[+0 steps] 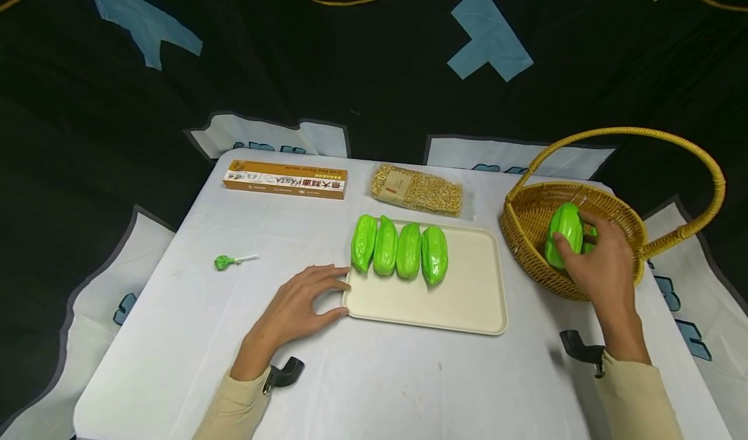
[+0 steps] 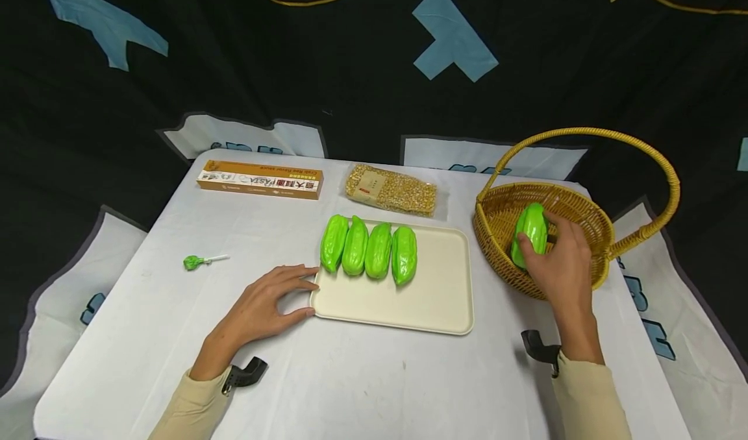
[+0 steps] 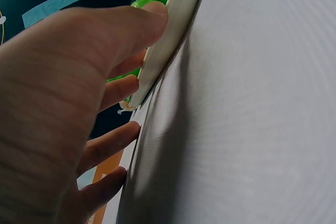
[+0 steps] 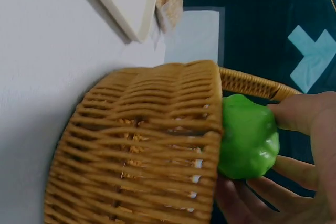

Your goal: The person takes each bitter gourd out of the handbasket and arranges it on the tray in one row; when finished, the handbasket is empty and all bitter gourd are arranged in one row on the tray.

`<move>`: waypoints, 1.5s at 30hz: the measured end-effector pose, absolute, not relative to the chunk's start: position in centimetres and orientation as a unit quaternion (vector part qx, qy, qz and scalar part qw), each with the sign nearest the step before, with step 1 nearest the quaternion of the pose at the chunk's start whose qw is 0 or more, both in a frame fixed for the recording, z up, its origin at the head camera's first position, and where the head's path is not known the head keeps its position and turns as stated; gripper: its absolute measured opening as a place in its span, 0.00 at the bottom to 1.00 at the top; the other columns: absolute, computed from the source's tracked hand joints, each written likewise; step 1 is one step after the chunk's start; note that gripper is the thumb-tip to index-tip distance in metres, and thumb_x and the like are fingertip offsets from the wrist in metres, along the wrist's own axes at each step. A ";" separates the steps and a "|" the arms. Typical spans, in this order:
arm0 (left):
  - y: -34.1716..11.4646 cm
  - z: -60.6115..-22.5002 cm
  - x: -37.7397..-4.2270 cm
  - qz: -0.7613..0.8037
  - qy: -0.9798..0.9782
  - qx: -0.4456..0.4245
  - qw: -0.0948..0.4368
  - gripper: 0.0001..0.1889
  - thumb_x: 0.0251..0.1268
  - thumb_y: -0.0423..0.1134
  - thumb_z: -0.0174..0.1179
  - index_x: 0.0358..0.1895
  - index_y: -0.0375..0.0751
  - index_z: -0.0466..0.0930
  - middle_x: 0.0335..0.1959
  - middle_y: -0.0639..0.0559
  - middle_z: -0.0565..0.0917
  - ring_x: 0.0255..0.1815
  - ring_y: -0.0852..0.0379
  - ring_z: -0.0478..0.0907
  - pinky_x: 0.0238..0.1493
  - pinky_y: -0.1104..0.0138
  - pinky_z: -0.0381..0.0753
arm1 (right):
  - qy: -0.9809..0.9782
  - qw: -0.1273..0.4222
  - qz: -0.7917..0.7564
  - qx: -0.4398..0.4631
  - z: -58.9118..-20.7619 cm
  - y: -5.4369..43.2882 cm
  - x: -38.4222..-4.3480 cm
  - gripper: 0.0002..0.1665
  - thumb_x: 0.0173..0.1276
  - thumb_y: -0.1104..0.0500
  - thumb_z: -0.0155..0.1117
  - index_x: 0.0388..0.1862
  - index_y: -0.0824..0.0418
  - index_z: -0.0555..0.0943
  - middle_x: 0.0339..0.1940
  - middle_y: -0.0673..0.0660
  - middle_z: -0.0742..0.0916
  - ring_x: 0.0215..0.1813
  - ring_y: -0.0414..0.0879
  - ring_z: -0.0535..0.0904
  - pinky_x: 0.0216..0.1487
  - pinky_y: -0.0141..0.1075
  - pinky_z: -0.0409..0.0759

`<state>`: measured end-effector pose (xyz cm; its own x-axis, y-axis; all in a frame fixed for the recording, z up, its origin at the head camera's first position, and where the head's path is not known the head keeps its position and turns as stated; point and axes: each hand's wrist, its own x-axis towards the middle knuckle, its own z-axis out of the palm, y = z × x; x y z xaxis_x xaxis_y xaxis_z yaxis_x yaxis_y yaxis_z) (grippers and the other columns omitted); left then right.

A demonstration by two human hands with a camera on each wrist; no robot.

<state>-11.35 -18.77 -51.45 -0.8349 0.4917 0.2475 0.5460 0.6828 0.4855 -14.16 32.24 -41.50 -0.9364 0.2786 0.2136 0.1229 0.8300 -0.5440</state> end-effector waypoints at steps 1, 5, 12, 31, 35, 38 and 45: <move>-18.8 -51.5 -11.3 -0.280 -0.916 -0.283 0.048 0.20 0.63 0.54 0.79 0.56 0.54 0.91 0.73 0.58 0.81 0.76 0.48 0.75 0.76 0.48 0.76 | -0.945 0.149 0.273 -0.105 -41.4 32.1 -14.0 0.42 0.76 0.49 0.70 0.80 0.69 0.70 0.68 0.76 0.78 0.62 0.74 0.79 0.57 0.66 0.83; -18.8 -51.4 -11.3 -0.278 -0.917 -0.282 0.047 0.20 0.63 0.54 0.79 0.56 0.54 0.91 0.73 0.58 0.81 0.76 0.48 0.76 0.75 0.49 0.77 | -0.940 0.174 0.279 -0.090 -41.3 31.2 -13.6 0.41 0.74 0.51 0.72 0.79 0.68 0.72 0.67 0.76 0.79 0.62 0.74 0.80 0.54 0.63 0.83; -18.8 -51.5 -11.3 -0.278 -0.917 -0.283 0.049 0.20 0.64 0.54 0.79 0.56 0.54 0.91 0.73 0.58 0.81 0.76 0.48 0.75 0.76 0.49 0.76 | -0.933 0.193 0.298 -0.059 -41.4 29.4 -13.0 0.39 0.72 0.52 0.74 0.77 0.68 0.75 0.68 0.75 0.80 0.63 0.72 0.79 0.59 0.69 0.80; -18.8 -51.6 -11.3 -0.278 -0.917 -0.282 0.048 0.21 0.63 0.54 0.79 0.56 0.54 0.91 0.73 0.58 0.81 0.77 0.48 0.75 0.77 0.49 0.75 | -0.924 0.190 0.331 -0.002 -44.8 24.9 -12.7 0.36 0.68 0.58 0.78 0.71 0.71 0.78 0.62 0.75 0.83 0.59 0.71 0.81 0.53 0.63 0.81; -18.8 -51.7 -11.4 -0.278 -0.916 -0.283 0.049 0.20 0.64 0.55 0.79 0.56 0.54 0.91 0.73 0.58 0.81 0.76 0.48 0.75 0.76 0.49 0.76 | -0.926 0.177 0.334 0.006 -45.9 24.1 -12.9 0.36 0.69 0.58 0.78 0.71 0.71 0.78 0.60 0.75 0.83 0.55 0.69 0.83 0.48 0.58 0.85; -18.8 -51.7 -11.3 -0.278 -0.916 -0.284 0.050 0.20 0.64 0.55 0.78 0.56 0.54 0.91 0.73 0.58 0.81 0.76 0.48 0.76 0.75 0.49 0.77 | -0.926 0.161 0.341 0.009 -46.6 23.5 -13.1 0.36 0.70 0.57 0.78 0.72 0.70 0.77 0.60 0.74 0.83 0.55 0.69 0.85 0.45 0.58 0.89; -18.8 -51.6 -11.3 -0.279 -0.916 -0.283 0.050 0.20 0.64 0.55 0.79 0.56 0.54 0.91 0.72 0.57 0.82 0.76 0.48 0.76 0.76 0.49 0.77 | -0.928 0.113 0.355 0.005 -47.6 22.2 -13.3 0.36 0.72 0.55 0.76 0.74 0.69 0.76 0.63 0.73 0.82 0.58 0.70 0.85 0.51 0.62 0.89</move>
<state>-11.30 -18.80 -51.58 -0.8346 0.4906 0.2505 0.5469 0.6840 0.4828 -13.29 22.18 -47.58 -0.9743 0.0712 0.2137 -0.0897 0.7475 -0.6582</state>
